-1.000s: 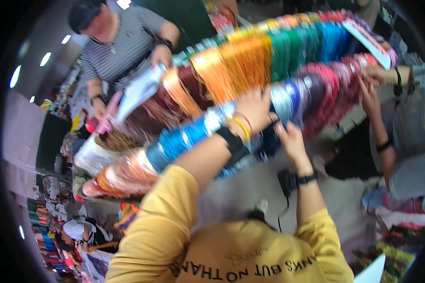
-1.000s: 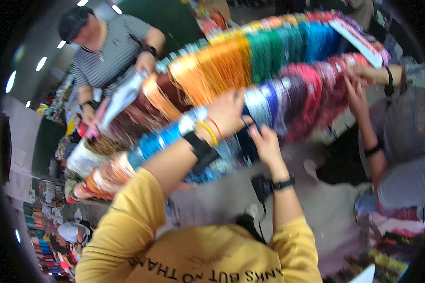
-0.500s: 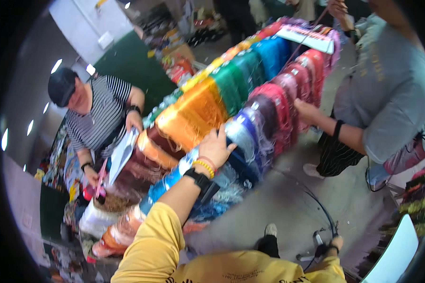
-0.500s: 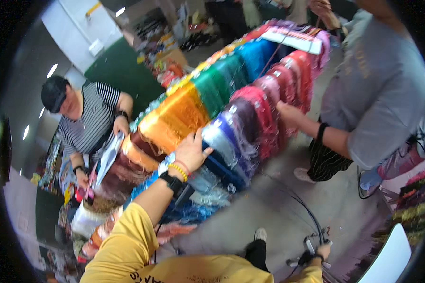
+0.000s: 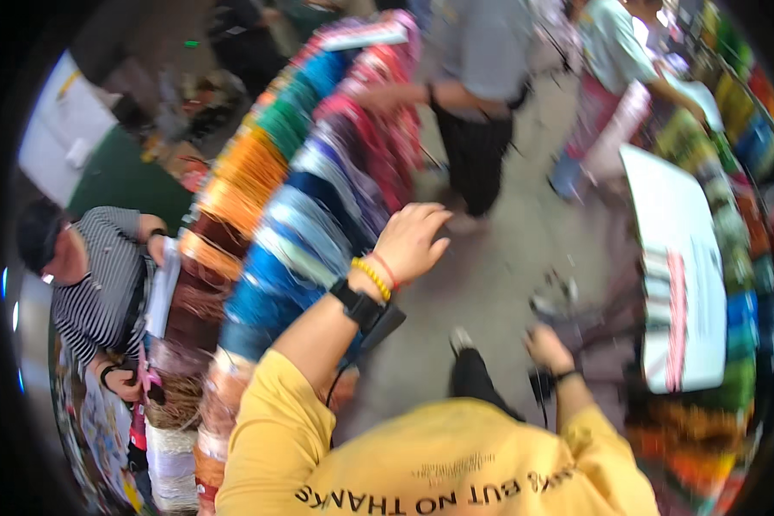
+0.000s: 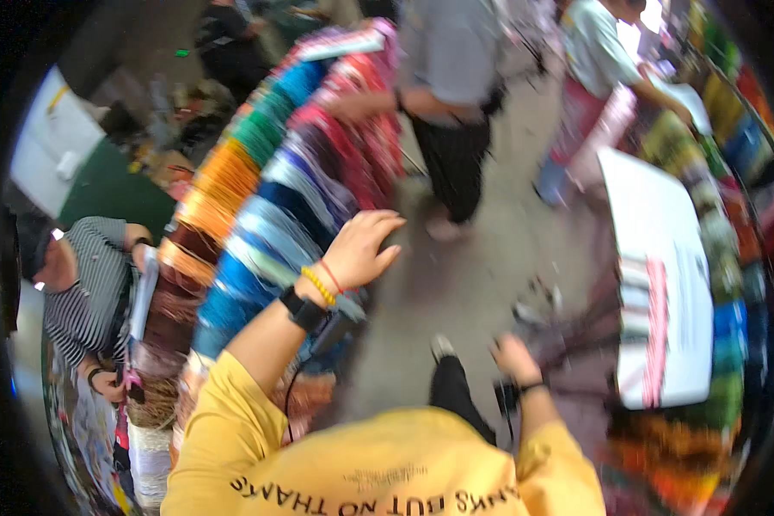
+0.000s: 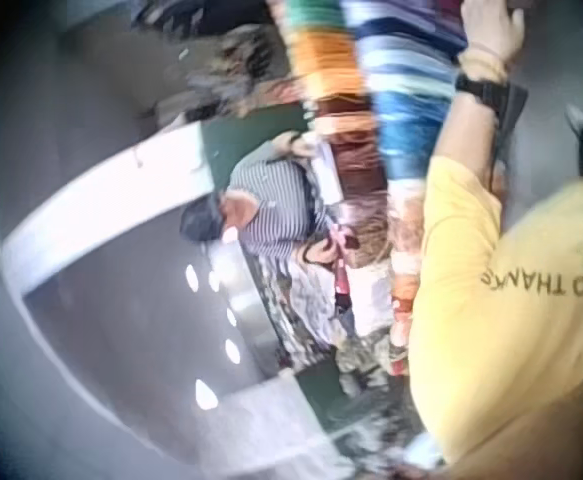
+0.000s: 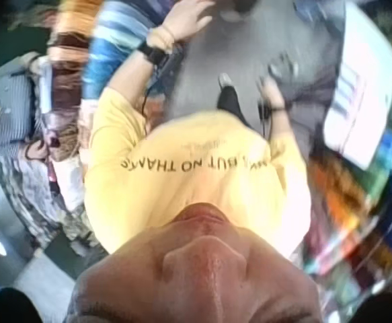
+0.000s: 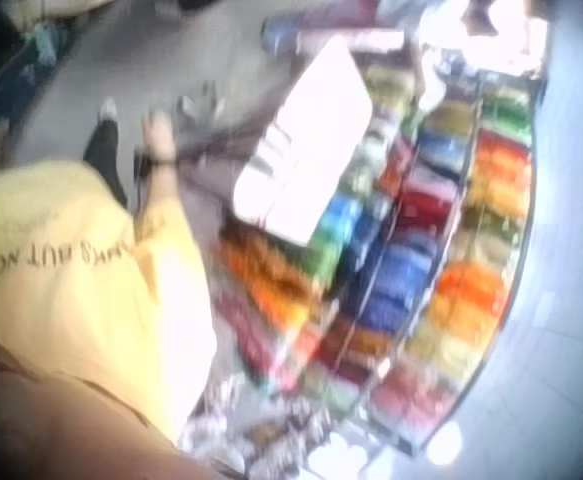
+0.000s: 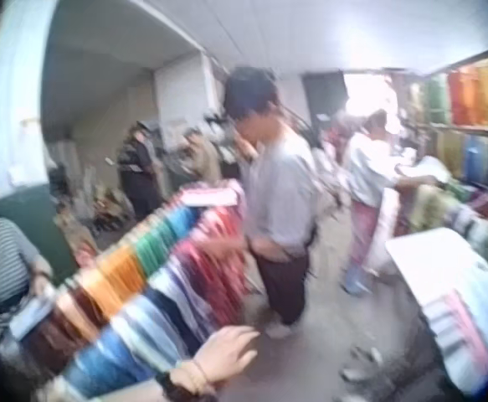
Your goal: The person pulls strands of thread from a rack, references a chart, and threads them through a pink organizer. They repeat this process, selecting more thread from the rack and securing it into the organizer by hand.
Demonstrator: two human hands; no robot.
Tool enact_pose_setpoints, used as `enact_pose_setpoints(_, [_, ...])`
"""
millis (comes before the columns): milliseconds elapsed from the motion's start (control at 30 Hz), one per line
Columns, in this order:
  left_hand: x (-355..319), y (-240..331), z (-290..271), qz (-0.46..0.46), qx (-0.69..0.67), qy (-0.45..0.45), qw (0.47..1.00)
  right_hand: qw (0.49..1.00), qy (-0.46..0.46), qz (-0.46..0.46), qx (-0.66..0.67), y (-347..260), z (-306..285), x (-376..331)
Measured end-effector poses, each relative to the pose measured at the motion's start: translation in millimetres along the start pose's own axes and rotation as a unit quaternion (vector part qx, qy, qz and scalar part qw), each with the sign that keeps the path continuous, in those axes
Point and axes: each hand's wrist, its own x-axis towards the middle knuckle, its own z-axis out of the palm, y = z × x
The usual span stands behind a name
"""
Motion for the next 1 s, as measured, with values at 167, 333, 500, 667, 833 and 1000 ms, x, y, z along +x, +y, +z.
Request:
enact_pose_setpoints(167, [2, 127, 32, 0.144, -0.229, -0.148, 0.951, 0.989, 0.045, -0.072, 0.122, -131, -145, -49])
enact_pose_setpoints(333, [11, 188, 22, 0.078, -0.514, -0.298, 0.801, 0.99, 0.053, -0.051, 0.116, -145, -194, -125])
enact_pose_setpoints(500, [6, 240, 5, 0.067, -0.429, -0.378, 0.817, 0.98, 0.119, -0.037, 0.157, -122, -199, -189])
enact_pose_setpoints(667, [9, 284, -12, 0.116, -0.378, -0.361, 0.844, 0.965, 0.121, -0.003, 0.231, -83, -221, -251])
enact_pose_setpoints(833, [16, 346, -19, -0.032, -0.501, -0.342, 0.795, 0.923, 0.127, -0.035, 0.362, -34, -236, -312])
enact_pose_setpoints(1000, [39, 374, -40, -0.073, -0.586, -0.227, 0.774, 0.883, 0.098, 0.02, 0.458, 53, -231, -361])
